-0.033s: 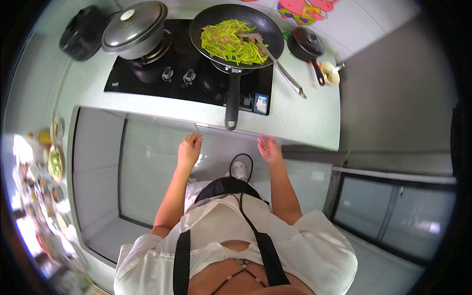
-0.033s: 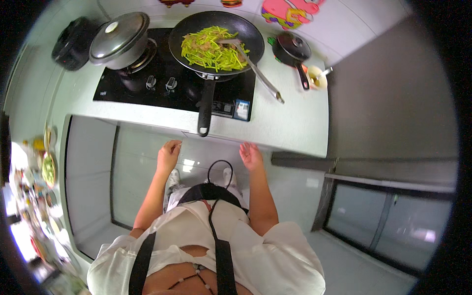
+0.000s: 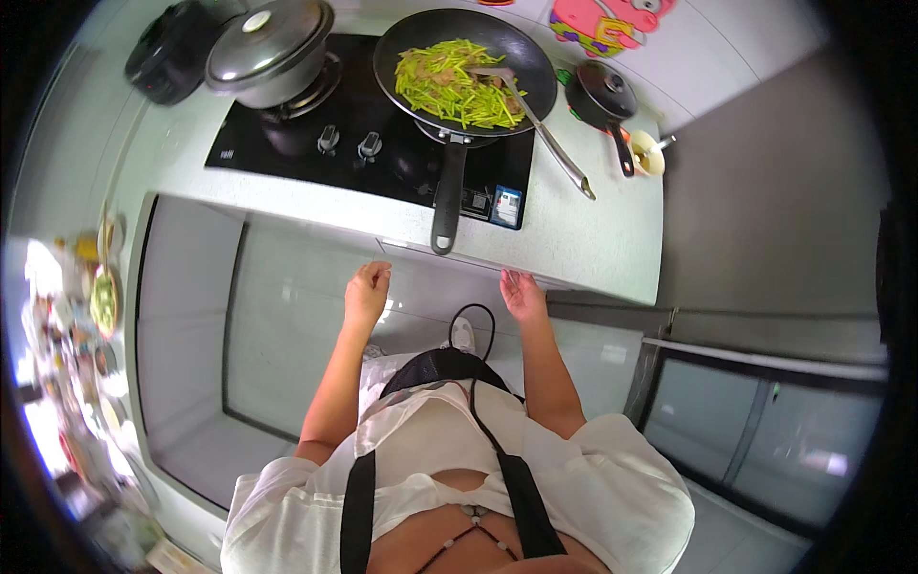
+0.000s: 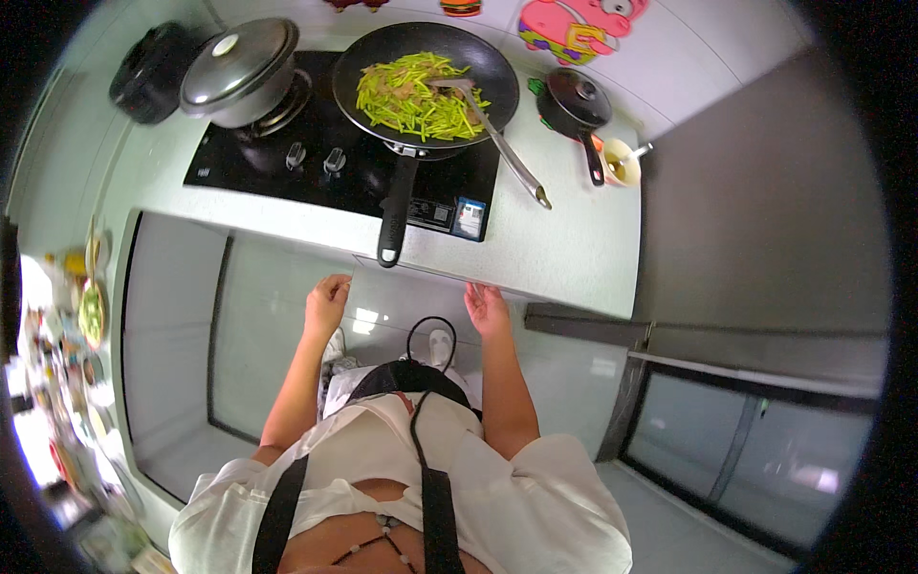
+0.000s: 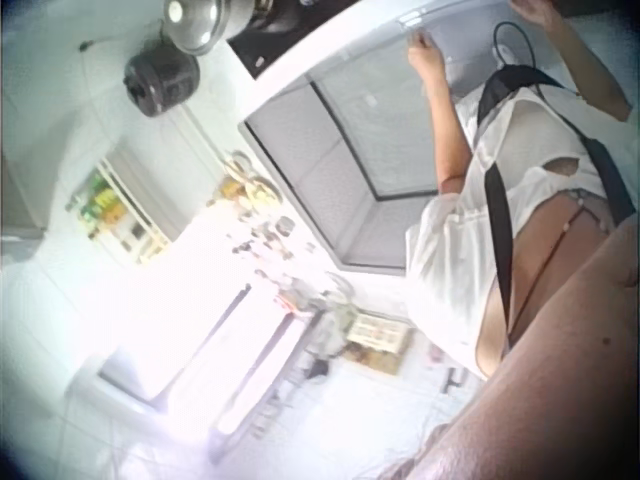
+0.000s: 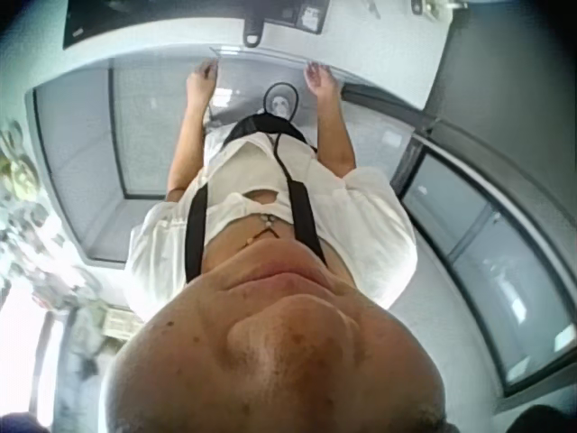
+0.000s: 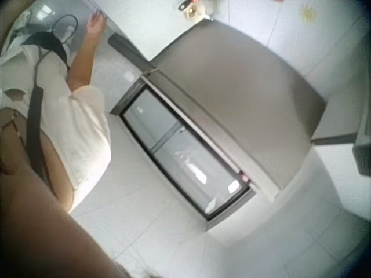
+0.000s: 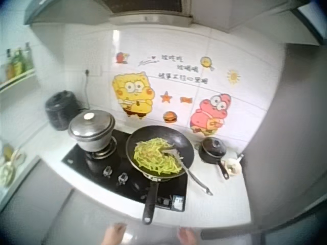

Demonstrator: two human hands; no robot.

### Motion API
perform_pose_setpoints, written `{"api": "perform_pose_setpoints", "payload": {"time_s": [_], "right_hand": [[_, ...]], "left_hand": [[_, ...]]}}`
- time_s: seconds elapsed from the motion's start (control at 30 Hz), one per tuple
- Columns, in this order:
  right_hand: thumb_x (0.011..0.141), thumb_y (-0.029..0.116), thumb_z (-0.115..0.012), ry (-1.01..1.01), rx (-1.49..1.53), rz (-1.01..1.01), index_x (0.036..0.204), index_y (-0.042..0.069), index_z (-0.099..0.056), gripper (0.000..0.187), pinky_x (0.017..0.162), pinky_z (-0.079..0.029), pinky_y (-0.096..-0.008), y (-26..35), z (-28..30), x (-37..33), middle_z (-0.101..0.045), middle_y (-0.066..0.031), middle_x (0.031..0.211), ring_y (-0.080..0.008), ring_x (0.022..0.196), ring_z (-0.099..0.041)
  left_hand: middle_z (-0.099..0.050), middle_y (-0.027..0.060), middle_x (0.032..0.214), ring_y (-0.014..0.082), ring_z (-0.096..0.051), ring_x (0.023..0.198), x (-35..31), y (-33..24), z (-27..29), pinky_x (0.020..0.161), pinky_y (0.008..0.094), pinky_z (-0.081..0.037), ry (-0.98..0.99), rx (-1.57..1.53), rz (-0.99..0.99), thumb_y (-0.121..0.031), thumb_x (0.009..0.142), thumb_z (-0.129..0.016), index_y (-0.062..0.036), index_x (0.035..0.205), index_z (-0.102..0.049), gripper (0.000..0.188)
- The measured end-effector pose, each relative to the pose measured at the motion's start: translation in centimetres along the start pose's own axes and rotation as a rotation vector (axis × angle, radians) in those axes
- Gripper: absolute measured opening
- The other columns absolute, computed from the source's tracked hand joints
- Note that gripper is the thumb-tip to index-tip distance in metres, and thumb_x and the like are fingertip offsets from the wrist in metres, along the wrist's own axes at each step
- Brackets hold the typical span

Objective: The person stir-fries vegetables in a wok using a spatula, transfers the cooked vegetables into a bowl, and then wipes the interior of the wok with a paper towel.

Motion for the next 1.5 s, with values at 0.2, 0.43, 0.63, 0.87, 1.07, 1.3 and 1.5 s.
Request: {"api": "perform_pose_setpoints", "payload": {"time_s": [0.2, 0.43, 0.63, 0.87, 1.07, 1.3, 1.5], "right_hand": [[0.073, -0.01, -0.039, -0.063, 0.3, -0.047, 0.097, 0.003, -0.055, 0.032, 0.085, -0.046, -0.0386, 3.2, 4.5, 2.2, -0.06, -0.0106, 0.099, -0.0252, 0.097, -0.056], [0.059, -0.018, -0.034, 0.04, 0.199, 0.006, 0.108, 0.004, -0.051, 0.057, 0.095, -0.038, -0.0392, 5.1, 3.4, 2.4, -0.048, -0.0093, 0.12, -0.0256, 0.117, -0.041], [0.063, -0.017, -0.031, 0.002, 0.143, 0.057, 0.112, 0.001, -0.047, 0.054, 0.099, -0.034, -0.0383, 5.6, 2.4, 1.5, -0.044, -0.0106, 0.122, -0.0236, 0.119, -0.036], [0.066, -0.009, -0.035, 0.119, 0.131, -0.175, 0.089, -0.002, -0.052, 0.029, 0.081, -0.049, -0.0358, 2.7, 6.7, 1.9, -0.06, -0.0099, 0.091, -0.0247, 0.091, -0.059], [0.078, 0.002, -0.04, -0.185, -0.325, -0.276, 0.105, 0.003, -0.046, 0.028, 0.081, -0.048, -0.0398, 0.7, 11.0, -7.0, -0.057, -0.0138, 0.105, -0.0258, 0.094, -0.059], [0.08, 0.011, -0.046, -0.06, -0.703, -0.467, 0.099, -0.003, -0.049, 0.024, 0.082, -0.047, -0.0384, 0.2, 15.4, -12.1, -0.055, -0.0181, 0.108, -0.0273, 0.097, -0.057], [0.082, 0.021, -0.048, -0.042, -0.711, -0.614, 0.096, -0.006, -0.052, 0.03, 0.084, -0.045, -0.0436, -1.6, 17.0, -17.1, -0.055, -0.0227, 0.106, -0.0344, 0.095, -0.056]], "left_hand": [[-0.063, 0.0077, 0.076, 0.0122, -0.058, 0.07, -8.7, -0.1, -1.9, 0.067, 0.0249, -0.045, -0.075, -0.149, 0.31, -0.013, 0.081, -0.054, -0.001, 0.096, -0.061, 0.02], [-0.061, 0.0054, 0.08, 0.0124, -0.057, 0.074, -17.4, 2.4, -2.4, 0.071, 0.0249, -0.045, -0.233, -0.344, 0.431, -0.012, 0.083, -0.052, 0.0009, 0.097, -0.059, 0.021], [-0.062, 0.0062, 0.079, 0.0126, -0.059, 0.072, -24.2, 3.4, -3.6, 0.068, 0.024, -0.045, -0.351, -0.478, 0.428, -0.012, 0.083, -0.052, 0.0007, 0.096, -0.06, 0.02], [-0.06, 0.0058, 0.082, 0.0124, -0.056, 0.076, -28.5, 2.7, -4.1, 0.069, 0.0238, -0.045, -0.273, -0.44, 0.419, -0.012, 0.084, -0.052, 0.0025, 0.099, -0.059, 0.022], [-0.06, 0.0064, 0.084, 0.013, -0.055, 0.077, -30.0, 1.8, -5.6, 0.072, 0.025, -0.044, -0.297, -0.44, 0.396, -0.012, 0.083, -0.052, 0.0021, 0.101, -0.058, 0.023], [-0.063, 0.0091, 0.084, 0.0149, -0.058, 0.077, -30.4, 0.0, -9.7, 0.07, 0.0258, -0.045, -0.2, -0.373, 0.37, -0.015, 0.081, -0.054, -0.0032, 0.1, -0.06, 0.024], [-0.063, 0.0113, 0.089, 0.0187, -0.059, 0.083, -31.5, 0.8, -12.5, 0.075, 0.0293, -0.045, -0.184, -0.373, 0.337, -0.016, 0.081, -0.054, -0.004, 0.101, -0.06, 0.024]]}}
Point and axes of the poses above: each hand's wrist, its own x-axis towards the middle knuckle, its own z-axis out of the back of the hand, y = z × x, the point moved 9 cm from there along x, towards the middle knuckle
